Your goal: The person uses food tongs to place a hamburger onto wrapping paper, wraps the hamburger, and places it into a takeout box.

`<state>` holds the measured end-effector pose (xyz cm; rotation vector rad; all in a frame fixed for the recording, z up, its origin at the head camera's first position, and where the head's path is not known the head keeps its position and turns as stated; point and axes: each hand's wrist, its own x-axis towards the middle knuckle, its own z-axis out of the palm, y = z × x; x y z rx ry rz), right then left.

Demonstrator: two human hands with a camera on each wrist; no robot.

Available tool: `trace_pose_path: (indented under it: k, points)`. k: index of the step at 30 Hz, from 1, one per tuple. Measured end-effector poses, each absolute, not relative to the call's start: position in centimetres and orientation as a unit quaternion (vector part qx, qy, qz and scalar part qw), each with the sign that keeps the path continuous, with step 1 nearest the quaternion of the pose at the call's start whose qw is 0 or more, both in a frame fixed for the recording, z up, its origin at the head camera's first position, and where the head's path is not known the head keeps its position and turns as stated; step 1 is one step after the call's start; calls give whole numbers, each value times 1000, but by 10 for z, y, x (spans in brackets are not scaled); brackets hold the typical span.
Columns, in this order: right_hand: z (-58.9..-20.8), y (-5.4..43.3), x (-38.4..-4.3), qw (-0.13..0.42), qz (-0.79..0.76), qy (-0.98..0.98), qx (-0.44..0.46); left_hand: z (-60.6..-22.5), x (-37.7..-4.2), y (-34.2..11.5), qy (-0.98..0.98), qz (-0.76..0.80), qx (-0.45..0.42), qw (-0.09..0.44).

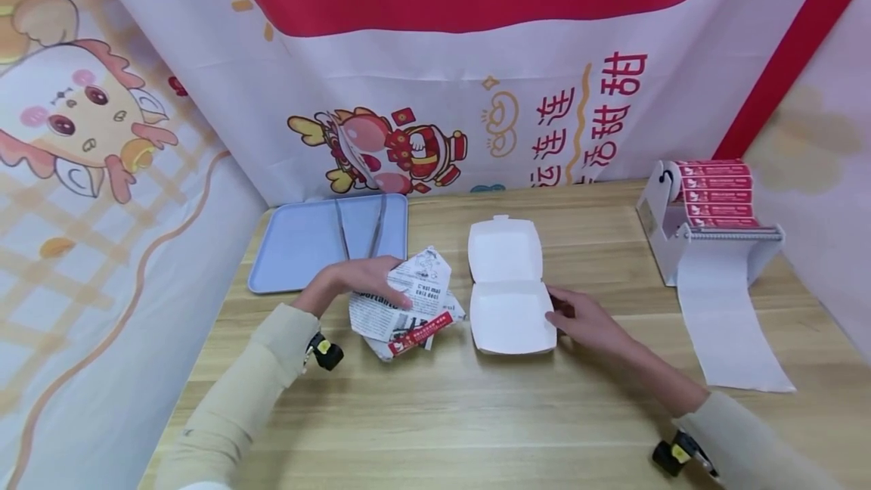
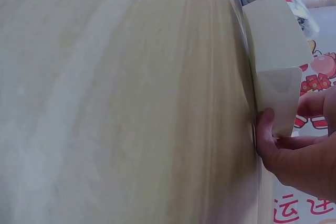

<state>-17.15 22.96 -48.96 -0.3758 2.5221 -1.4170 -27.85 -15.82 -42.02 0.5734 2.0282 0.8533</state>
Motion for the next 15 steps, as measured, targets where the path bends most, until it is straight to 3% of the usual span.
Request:
trace_pose_path:
  k: [7,15]
  points:
    - [-496,226,-171,91,-489,860,-112,-404,-286,-144,826,314,242,400]
    - [-501,220,-175,104,-484,865,-79,-392,-294,-101,832,267,294,388]
